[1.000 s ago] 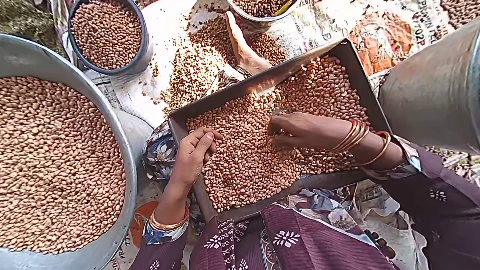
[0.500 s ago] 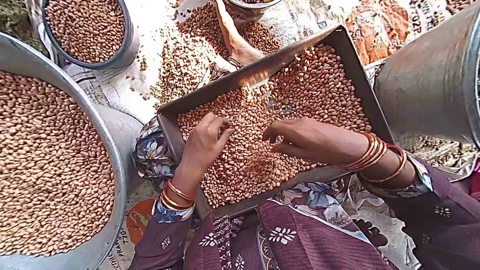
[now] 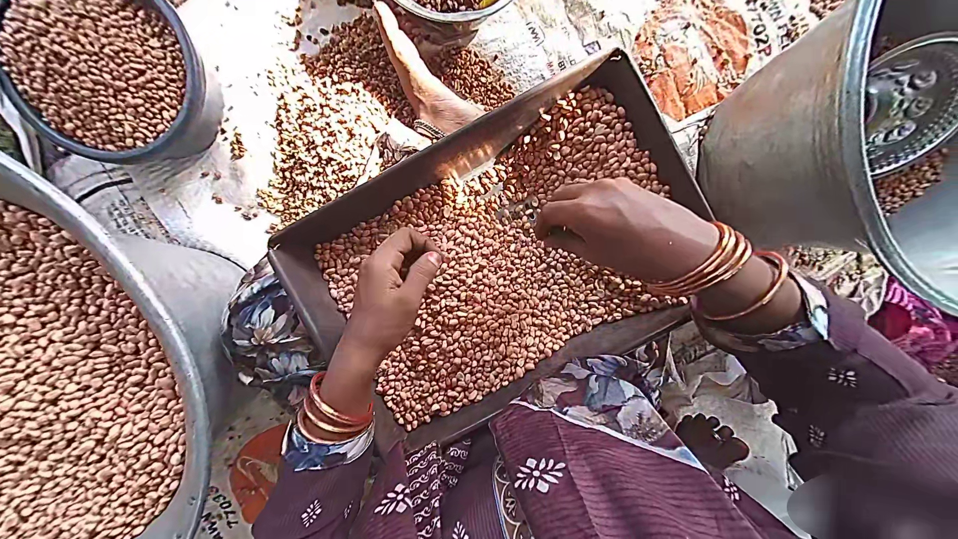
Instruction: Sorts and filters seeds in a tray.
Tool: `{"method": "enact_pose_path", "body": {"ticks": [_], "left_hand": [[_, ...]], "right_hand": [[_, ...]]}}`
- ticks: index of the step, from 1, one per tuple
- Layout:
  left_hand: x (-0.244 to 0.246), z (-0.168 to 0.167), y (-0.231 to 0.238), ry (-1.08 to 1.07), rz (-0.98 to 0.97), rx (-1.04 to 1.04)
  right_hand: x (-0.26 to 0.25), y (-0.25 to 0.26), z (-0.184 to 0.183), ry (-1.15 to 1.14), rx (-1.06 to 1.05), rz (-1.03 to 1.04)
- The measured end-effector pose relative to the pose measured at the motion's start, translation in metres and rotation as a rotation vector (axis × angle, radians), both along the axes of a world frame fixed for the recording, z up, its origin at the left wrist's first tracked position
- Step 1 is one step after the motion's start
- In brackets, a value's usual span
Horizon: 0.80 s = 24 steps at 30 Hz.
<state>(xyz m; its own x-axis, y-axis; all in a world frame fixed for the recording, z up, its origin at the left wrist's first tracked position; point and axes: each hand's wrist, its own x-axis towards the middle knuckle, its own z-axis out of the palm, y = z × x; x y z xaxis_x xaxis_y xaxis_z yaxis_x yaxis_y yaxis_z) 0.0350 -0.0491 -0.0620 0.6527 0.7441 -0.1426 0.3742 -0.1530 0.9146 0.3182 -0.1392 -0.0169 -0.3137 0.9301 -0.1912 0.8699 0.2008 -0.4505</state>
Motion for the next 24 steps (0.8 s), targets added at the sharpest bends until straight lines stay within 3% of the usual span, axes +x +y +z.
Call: {"method": "enact_pose_path", "body": {"ticks": [4,10,15,24], "left_hand": [[0.017,0.001,-0.011,0.136,-0.171,0.238],[0.055,-0.006,-0.036,0.193,-0.425,0.427],[0.077,-0.018,-0.062,0.369,-0.429,0.622],[0.085,-0.012,-0.068,0.46,-0.434,0.593]], "right_hand": [[-0.016,-0.017,-0.031,-0.018,-0.11,0.103],[-0.03,-0.031,-0.036,-0.133,0.053,0.075],[-0.019,-0.037,-0.038,-0.085,-0.013,0.08],[-0.02,-0.045,-0.035,-0.099,-0.03,0.048]]}}
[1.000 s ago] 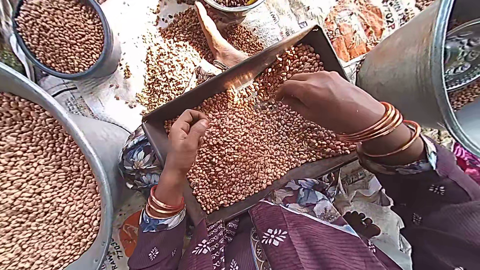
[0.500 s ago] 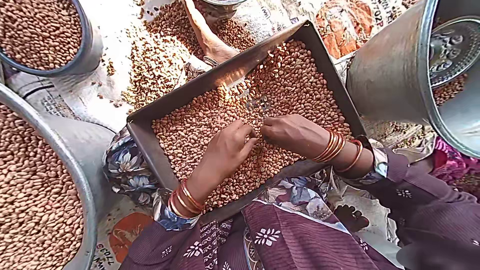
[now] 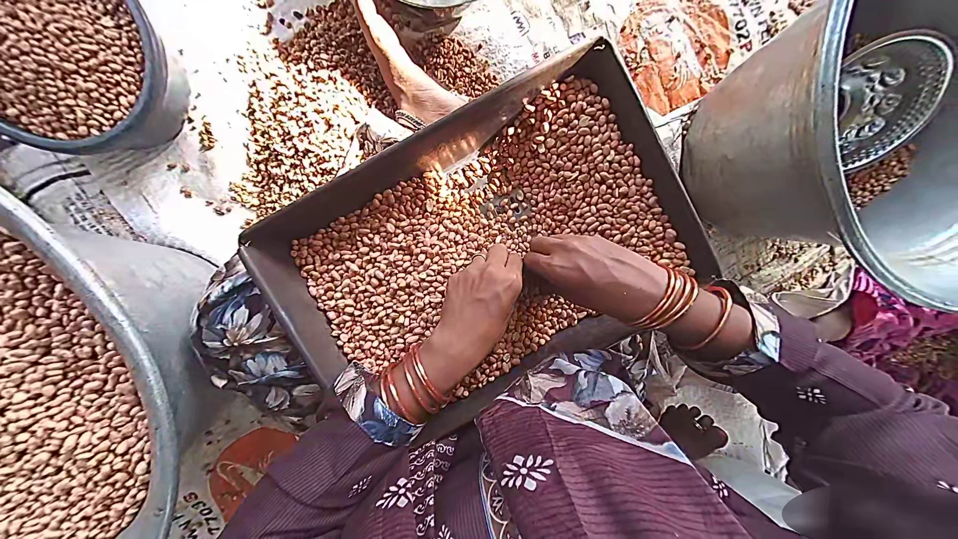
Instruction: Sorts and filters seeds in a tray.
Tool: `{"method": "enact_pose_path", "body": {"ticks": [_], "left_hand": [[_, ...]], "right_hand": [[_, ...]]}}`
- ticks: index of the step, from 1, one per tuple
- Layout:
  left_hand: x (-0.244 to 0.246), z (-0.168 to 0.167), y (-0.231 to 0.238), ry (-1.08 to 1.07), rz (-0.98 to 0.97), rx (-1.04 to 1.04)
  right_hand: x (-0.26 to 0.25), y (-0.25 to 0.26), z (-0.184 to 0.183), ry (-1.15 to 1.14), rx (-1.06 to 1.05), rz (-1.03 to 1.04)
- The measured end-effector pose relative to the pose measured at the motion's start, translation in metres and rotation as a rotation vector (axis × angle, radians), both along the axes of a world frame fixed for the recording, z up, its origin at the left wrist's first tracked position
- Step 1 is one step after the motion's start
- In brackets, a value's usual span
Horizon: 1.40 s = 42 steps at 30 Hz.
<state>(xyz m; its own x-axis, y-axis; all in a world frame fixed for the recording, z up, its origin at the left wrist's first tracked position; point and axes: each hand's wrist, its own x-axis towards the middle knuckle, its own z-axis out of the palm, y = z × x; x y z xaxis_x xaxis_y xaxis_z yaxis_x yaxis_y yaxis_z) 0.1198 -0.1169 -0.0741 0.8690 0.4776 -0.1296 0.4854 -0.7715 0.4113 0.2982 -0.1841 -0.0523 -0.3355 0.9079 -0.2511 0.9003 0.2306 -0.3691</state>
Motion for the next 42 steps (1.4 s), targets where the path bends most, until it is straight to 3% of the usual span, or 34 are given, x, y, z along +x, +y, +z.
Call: {"method": "enact_pose_path", "body": {"ticks": [9,13,15,19,21,24,27,30,32,35,38,42], "left_hand": [[0.002,-0.003,0.002,0.007,-0.04,0.025],[-0.003,-0.005,0.012,-0.069,-0.021,-0.067],[-0.01,0.004,0.024,-0.169,0.072,-0.318],[-0.036,0.023,0.047,-0.489,0.358,-1.1],[-0.046,0.024,0.054,-0.61,0.461,-1.381],[-0.055,0.026,0.058,-0.745,0.565,-1.588],[-0.06,0.026,0.057,-0.804,0.577,-1.646],[-0.065,0.026,0.056,-0.714,0.524,-1.471],[-0.069,0.026,0.055,-0.553,0.436,-1.124],[-0.078,0.019,0.053,-0.337,0.155,-0.612],[-0.083,0.01,0.041,-0.271,-0.008,-0.359],[-0.083,0.005,0.029,-0.209,-0.06,-0.132]], "right_hand": [[-0.002,-0.011,0.003,-0.05,0.028,0.007],[-0.008,-0.014,0.0,-0.087,0.076,0.02],[-0.009,-0.017,0.0,-0.077,0.085,0.023],[-0.004,-0.021,0.003,-0.042,0.016,0.023],[-0.002,-0.024,0.001,-0.037,0.016,0.03],[-0.002,-0.024,-0.004,-0.023,0.054,0.04],[-0.005,-0.024,-0.004,-0.058,0.079,0.061],[-0.008,-0.026,-0.004,-0.1,0.115,0.1],[-0.006,-0.028,-0.006,-0.079,0.15,0.141],[-0.001,-0.028,-0.003,-0.024,0.147,0.169],[-0.003,-0.029,-0.002,-0.015,0.167,0.152],[-0.006,-0.026,0.0,-0.061,0.125,0.126]]}}
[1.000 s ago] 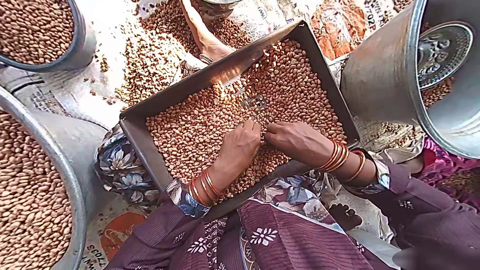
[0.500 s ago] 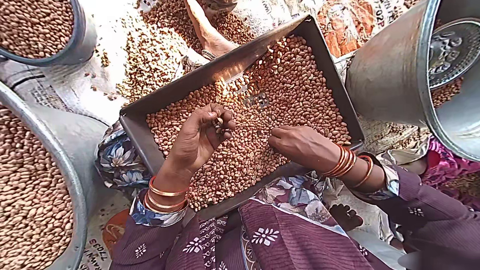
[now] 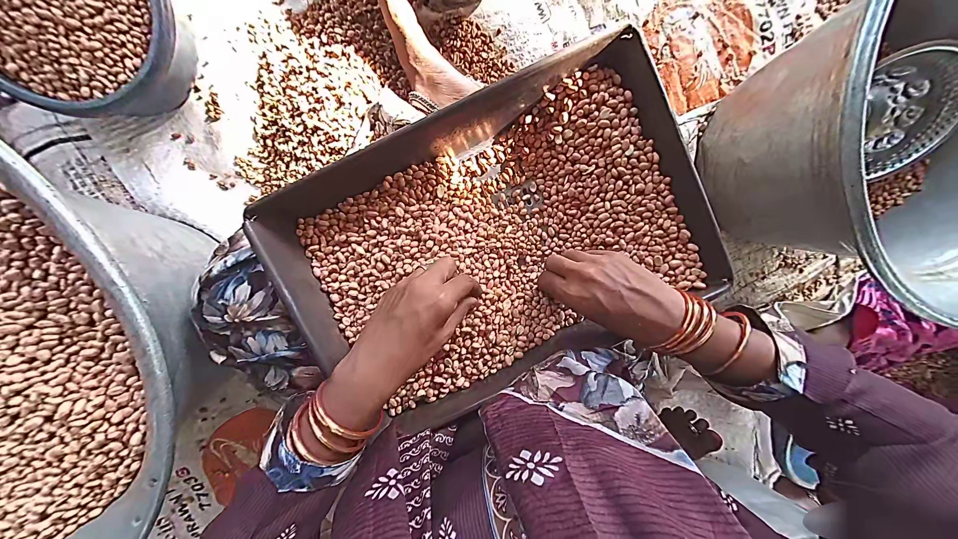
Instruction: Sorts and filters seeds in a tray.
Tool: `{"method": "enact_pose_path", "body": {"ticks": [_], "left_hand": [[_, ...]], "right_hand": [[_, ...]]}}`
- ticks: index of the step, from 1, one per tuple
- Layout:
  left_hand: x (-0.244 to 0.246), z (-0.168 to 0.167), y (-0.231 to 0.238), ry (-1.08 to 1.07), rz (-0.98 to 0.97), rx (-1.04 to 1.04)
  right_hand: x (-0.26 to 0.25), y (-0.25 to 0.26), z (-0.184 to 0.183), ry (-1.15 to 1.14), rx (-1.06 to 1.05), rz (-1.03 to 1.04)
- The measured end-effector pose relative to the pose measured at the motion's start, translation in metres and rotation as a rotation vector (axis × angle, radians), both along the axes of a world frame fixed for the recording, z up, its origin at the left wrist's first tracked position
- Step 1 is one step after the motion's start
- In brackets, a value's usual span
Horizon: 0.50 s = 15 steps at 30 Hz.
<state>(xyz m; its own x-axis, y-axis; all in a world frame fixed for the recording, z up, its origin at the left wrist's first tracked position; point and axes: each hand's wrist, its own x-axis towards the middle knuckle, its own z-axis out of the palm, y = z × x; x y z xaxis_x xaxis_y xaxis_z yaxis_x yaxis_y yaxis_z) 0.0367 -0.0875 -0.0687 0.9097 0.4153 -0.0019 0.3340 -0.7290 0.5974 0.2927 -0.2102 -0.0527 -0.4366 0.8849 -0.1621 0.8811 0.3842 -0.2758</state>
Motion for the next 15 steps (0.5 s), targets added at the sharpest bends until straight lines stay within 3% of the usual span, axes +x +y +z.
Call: {"method": "enact_pose_path", "body": {"ticks": [6,12,15], "left_hand": [[0.0067,0.0034,-0.0061,0.087,-0.036,0.16],[0.0093,0.0014,-0.0062,0.145,-0.031,0.168],[0.0054,0.0022,-0.0043,0.135,-0.04,0.131]], "right_hand": [[-0.0008,0.0057,0.0009,-0.066,-0.044,-0.07],[0.0003,0.0045,-0.0008,-0.082,-0.041,-0.098],[-0.0008,0.006,0.0079,-0.076,-0.156,-0.165]]}}
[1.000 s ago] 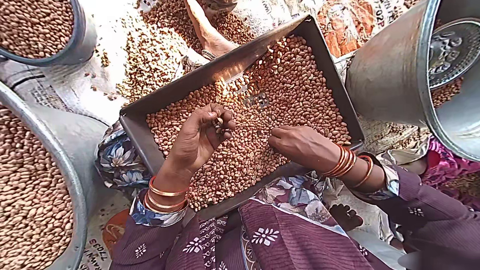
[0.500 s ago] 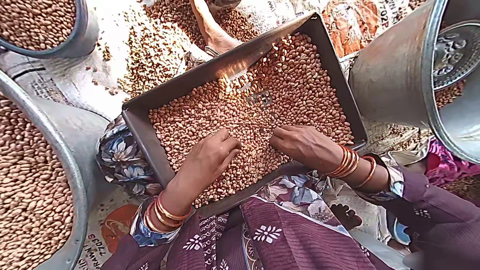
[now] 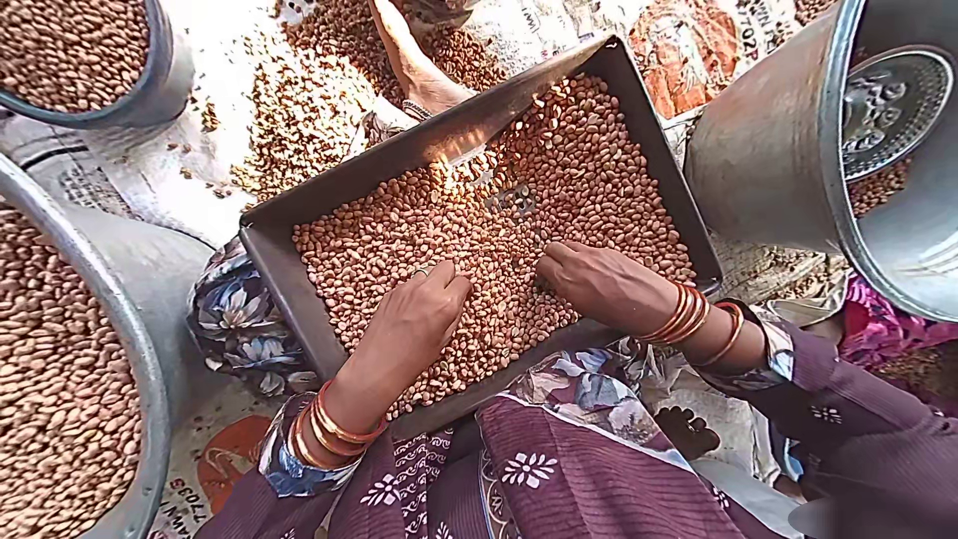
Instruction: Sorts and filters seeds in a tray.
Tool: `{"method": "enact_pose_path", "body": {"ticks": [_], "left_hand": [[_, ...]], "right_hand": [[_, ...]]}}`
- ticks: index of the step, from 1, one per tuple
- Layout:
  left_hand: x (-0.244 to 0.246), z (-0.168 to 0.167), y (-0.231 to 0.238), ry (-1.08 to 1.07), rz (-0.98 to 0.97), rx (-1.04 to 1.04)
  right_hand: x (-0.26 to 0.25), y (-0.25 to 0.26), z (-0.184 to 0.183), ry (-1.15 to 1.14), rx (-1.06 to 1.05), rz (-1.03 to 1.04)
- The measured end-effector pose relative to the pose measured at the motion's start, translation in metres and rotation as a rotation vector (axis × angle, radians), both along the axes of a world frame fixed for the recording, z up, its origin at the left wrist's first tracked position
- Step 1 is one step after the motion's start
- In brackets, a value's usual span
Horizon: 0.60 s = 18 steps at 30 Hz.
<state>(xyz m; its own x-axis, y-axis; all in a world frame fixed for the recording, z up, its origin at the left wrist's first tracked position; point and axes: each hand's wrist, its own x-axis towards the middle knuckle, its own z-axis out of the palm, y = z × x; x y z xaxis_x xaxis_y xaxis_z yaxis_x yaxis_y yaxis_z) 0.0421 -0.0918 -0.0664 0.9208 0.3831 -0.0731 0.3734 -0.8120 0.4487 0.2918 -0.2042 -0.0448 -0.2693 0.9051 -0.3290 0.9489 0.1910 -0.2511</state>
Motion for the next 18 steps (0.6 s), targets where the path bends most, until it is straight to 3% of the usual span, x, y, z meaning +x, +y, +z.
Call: {"method": "enact_pose_path", "body": {"ticks": [11,14,18], "left_hand": [[0.004,-0.005,0.003,-0.043,0.042,-0.06],[0.011,0.008,0.005,-0.19,0.163,-0.285],[0.028,0.016,0.002,-0.326,0.313,-0.813]], "right_hand": [[0.004,0.013,0.001,0.107,-0.101,-0.096],[0.006,0.014,0.004,0.245,0.016,-0.116],[-0.014,0.017,0.025,0.536,0.228,-0.16]]}}
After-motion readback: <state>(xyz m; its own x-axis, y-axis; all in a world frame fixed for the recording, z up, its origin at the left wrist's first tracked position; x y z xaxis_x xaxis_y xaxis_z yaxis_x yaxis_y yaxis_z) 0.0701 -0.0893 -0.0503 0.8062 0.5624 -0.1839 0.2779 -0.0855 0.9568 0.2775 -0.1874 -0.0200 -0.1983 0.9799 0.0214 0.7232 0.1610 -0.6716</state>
